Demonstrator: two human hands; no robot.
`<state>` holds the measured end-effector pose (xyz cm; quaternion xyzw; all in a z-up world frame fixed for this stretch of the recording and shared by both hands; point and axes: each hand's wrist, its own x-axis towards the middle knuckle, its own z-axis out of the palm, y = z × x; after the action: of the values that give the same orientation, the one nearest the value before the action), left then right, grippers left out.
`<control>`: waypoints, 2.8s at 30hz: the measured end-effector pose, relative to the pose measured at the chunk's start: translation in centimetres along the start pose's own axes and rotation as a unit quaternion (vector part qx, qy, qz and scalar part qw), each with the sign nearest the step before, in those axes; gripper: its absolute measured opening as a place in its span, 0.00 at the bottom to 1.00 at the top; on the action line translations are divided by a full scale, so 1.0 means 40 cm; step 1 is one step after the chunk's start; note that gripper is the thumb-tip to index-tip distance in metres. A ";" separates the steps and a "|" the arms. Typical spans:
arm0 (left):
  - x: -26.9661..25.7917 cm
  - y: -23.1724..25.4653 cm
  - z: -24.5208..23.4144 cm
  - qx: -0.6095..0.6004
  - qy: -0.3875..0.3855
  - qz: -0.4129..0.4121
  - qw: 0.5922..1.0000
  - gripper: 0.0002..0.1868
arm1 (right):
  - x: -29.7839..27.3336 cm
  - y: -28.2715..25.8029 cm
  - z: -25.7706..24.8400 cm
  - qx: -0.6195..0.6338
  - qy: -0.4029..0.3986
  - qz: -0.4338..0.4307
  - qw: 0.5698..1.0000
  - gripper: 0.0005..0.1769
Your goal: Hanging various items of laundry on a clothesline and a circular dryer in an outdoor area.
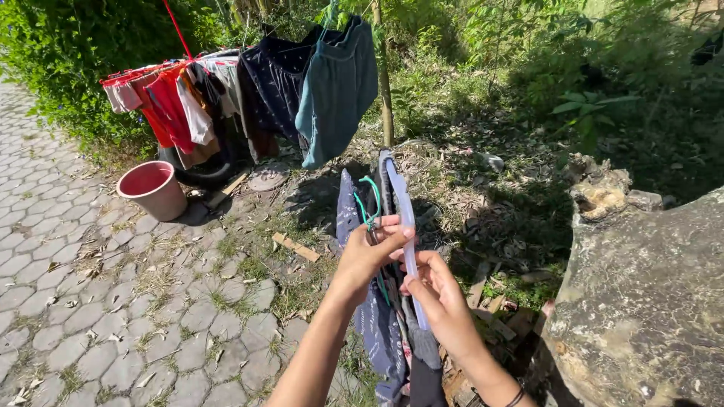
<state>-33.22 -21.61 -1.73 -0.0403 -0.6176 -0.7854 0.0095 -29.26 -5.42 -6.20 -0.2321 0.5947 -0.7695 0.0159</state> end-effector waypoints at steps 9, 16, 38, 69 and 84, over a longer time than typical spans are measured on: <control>0.146 0.049 -0.189 0.017 -0.056 0.017 0.998 0.23 | 0.218 0.032 0.045 -0.230 0.033 -0.001 0.973 0.17; 0.231 0.086 -0.414 -0.028 -0.152 -0.040 0.987 0.26 | 0.543 -0.111 0.177 -0.261 0.130 -0.112 0.950 0.26; 0.335 0.189 -1.094 0.002 0.058 -0.053 0.997 0.24 | 1.151 0.214 0.732 -0.004 -0.075 0.073 0.994 0.13; 1.193 0.403 -1.614 -0.126 -0.137 -0.009 0.982 0.25 | 2.285 0.342 0.828 -0.269 -0.085 -0.148 0.948 0.13; 1.390 0.360 -1.708 -0.121 -0.239 -0.126 0.955 0.22 | 2.617 0.443 0.652 -0.470 0.101 -0.193 0.856 0.16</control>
<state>-91.25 -89.43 0.44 -0.1494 -0.5021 -0.8166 -0.2425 -117.25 -65.74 17.68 -0.2427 0.8272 -0.4057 -0.3037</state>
